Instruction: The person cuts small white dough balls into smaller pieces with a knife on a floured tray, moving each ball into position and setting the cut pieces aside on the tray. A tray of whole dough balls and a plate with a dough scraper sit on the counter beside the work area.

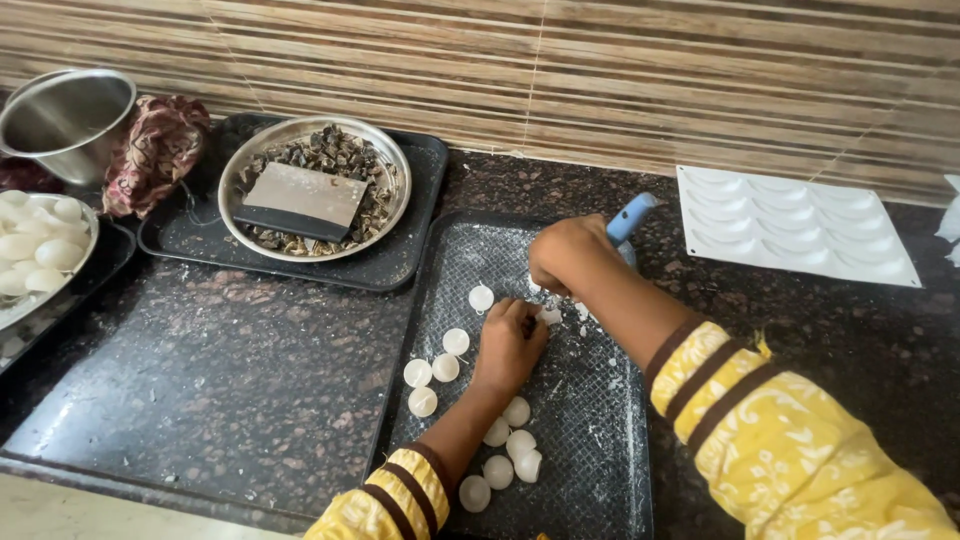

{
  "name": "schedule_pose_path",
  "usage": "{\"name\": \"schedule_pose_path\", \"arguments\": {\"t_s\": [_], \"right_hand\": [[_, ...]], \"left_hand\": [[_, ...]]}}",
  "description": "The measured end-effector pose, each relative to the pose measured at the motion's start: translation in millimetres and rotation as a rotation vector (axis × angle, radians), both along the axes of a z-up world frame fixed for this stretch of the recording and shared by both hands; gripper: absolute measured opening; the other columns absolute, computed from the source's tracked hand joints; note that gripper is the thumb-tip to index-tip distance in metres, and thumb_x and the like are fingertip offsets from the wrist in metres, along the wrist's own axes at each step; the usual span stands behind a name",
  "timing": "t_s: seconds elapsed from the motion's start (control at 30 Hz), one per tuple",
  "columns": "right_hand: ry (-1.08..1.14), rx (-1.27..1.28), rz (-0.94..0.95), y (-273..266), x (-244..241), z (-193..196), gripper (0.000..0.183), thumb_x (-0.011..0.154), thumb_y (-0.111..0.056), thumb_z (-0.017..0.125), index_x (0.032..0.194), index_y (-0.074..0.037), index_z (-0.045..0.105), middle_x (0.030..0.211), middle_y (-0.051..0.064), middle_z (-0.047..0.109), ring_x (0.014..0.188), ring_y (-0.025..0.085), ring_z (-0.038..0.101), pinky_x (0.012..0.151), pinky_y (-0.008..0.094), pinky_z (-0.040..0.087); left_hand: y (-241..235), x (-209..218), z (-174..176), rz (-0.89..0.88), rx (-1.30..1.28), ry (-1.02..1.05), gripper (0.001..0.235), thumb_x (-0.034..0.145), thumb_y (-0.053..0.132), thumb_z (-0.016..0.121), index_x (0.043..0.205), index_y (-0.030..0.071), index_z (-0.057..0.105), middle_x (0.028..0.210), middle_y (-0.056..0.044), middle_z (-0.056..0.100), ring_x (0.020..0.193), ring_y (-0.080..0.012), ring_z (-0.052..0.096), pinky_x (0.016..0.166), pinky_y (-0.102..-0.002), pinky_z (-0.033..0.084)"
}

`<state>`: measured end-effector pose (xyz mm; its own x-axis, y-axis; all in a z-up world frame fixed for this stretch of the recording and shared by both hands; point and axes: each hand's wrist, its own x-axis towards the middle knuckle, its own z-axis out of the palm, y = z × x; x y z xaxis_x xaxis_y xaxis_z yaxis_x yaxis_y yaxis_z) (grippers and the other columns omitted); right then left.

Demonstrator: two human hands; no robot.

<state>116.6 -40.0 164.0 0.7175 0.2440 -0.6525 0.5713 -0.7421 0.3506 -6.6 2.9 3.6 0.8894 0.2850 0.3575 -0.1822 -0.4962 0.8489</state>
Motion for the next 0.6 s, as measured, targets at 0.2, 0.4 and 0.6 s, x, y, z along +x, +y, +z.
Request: {"name": "schedule_pose_path", "arguments": {"t_s": [0.2, 0.4, 0.6], "right_hand": [[0.004, -0.012, 0.002, -0.4, 3.9, -8.6, 0.014, 0.081, -0.017, 0.073, 0.089, -0.018, 0.084, 0.092, 0.005, 0.080, 0.087, 0.021, 0.074, 0.082, 0.042, 0.046], [0.013, -0.022, 0.019, 5.1, 7.2, -19.6, 0.014, 0.080, -0.017, 0.074, 0.089, -0.019, 0.085, 0.093, 0.005, 0.081, 0.087, 0.021, 0.074, 0.081, 0.042, 0.046], [0.022, -0.036, 0.038, 1.9, 7.3, -34.6, 0.014, 0.079, -0.018, 0.075, 0.089, -0.020, 0.086, 0.094, 0.004, 0.081, 0.086, 0.021, 0.074, 0.080, 0.043, 0.046]], "left_hand": [[1.5, -0.5, -0.6, -0.010, 0.054, -0.018, 0.021, 0.083, 0.005, 0.075, 0.102, -0.002, 0.071, 0.092, -0.016, 0.066, 0.084, -0.0306, 0.067, 0.076, -0.040, 0.057], [0.5, 0.8, -1.6, 0.001, -0.019, 0.089, 0.022, 0.085, 0.008, 0.075, 0.105, -0.001, 0.071, 0.095, -0.016, 0.065, 0.084, -0.0301, 0.068, 0.078, -0.039, 0.058], [1.5, 0.1, -5.2, 0.003, 0.041, -0.045, 0.021, 0.084, 0.006, 0.076, 0.103, -0.002, 0.071, 0.097, -0.017, 0.067, 0.087, -0.0318, 0.068, 0.079, -0.040, 0.057]]}}
